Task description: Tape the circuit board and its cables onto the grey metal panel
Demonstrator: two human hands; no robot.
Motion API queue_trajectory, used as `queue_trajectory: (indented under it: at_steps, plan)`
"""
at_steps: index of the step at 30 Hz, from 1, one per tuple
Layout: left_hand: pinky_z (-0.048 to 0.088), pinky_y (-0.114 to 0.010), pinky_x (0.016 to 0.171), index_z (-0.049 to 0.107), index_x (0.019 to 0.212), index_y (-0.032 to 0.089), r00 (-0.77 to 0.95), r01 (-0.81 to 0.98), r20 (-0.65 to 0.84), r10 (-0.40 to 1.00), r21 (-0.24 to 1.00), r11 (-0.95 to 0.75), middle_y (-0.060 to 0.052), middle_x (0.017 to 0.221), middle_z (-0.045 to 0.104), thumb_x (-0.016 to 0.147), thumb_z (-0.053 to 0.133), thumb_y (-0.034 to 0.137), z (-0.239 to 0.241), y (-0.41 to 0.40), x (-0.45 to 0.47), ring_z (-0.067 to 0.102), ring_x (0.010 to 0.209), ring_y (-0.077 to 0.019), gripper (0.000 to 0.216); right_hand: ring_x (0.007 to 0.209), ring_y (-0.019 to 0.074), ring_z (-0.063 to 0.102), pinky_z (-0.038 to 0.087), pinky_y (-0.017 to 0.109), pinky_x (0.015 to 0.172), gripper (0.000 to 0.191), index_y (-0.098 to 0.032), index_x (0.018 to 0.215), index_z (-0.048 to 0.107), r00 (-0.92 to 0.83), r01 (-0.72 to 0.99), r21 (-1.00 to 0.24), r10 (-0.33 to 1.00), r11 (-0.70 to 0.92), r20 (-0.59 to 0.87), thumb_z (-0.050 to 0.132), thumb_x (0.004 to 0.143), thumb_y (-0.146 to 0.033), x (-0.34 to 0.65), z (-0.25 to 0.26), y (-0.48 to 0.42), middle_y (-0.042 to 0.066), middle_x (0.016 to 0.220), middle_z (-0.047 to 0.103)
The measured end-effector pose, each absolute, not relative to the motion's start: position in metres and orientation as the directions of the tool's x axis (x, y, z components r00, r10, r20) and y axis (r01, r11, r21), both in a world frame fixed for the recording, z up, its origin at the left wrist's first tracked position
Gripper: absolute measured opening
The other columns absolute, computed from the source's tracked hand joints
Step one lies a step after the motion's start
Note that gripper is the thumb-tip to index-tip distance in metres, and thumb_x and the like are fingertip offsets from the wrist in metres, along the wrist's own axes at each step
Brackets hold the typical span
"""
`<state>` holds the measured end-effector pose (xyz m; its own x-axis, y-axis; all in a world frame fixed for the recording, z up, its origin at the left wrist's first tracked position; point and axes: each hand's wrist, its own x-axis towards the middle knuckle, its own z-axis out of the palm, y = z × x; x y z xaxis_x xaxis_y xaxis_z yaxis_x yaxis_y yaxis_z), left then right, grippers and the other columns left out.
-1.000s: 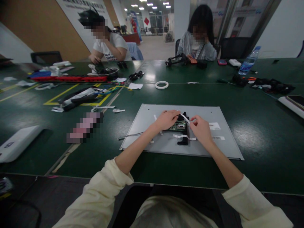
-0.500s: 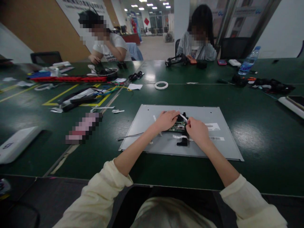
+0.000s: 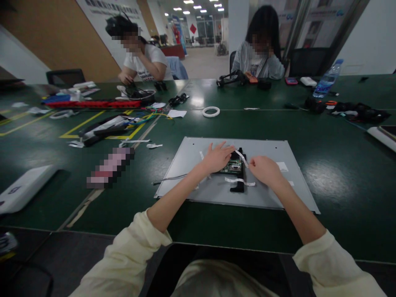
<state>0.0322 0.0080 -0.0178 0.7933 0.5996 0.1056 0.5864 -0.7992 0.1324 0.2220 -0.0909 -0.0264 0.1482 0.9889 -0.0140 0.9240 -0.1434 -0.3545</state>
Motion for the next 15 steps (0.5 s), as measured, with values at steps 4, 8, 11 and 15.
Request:
queue_trajectory:
  at_steps: [4, 8, 11, 15]
  plan:
    - [0.017, -0.070, 0.104, 0.047, 0.133, 0.028, 0.776, 0.612, 0.083, 0.625, 0.138, -0.779, -0.005, 0.144, 0.043, 0.095, 0.025, 0.026, -0.016, 0.009, 0.032, 0.021, 0.141, -0.0288, 0.044, 0.066, 0.0155, 0.055, 0.033, 0.026, 0.060, 0.028, -0.020, 0.073, 0.070, 0.122, 0.882, -0.460, 0.992, -0.107, 0.005, 0.044, 0.081, -0.027, 0.230, -0.028, -0.095, 0.003, 0.069, 0.064]
    - [0.017, -0.068, 0.105, 0.046, 0.134, 0.030, 0.764, 0.626, 0.075, 0.641, 0.154, -0.764, -0.004, 0.146, 0.040, 0.096, 0.025, 0.028, -0.018, 0.009, 0.033, 0.016, 0.142, -0.0285, 0.044, 0.053, 0.0129, 0.048, 0.032, 0.025, 0.053, 0.035, -0.020, 0.082, 0.072, 0.131, 0.830, -0.549, 0.991, -0.098, 0.020, 0.040, 0.081, -0.031, 0.236, -0.024, -0.101, -0.001, 0.057, 0.057]
    - [0.019, -0.067, 0.105, 0.047, 0.134, 0.030, 0.747, 0.642, 0.090, 0.658, 0.154, -0.751, -0.005, 0.148, 0.035, 0.096, 0.026, 0.029, -0.021, 0.009, 0.033, 0.014, 0.142, -0.0297, 0.043, 0.052, 0.0121, 0.047, 0.032, 0.024, 0.051, 0.033, -0.021, 0.088, 0.073, 0.067, 0.748, -0.659, 0.997, -0.076, -0.039, 0.043, 0.081, -0.034, 0.236, -0.021, -0.105, -0.001, 0.062, 0.060]
    - [0.019, -0.067, 0.105, 0.046, 0.135, 0.031, 0.746, 0.643, 0.095, 0.659, 0.154, -0.750, -0.006, 0.149, 0.034, 0.096, 0.026, 0.029, -0.024, 0.010, 0.033, 0.015, 0.142, -0.0302, 0.043, 0.067, 0.0135, 0.055, 0.038, 0.023, 0.060, 0.029, -0.023, 0.090, 0.073, -0.109, 0.660, -0.750, 0.983, -0.038, -0.146, 0.050, 0.081, -0.039, 0.234, -0.020, -0.107, 0.000, 0.081, 0.067]
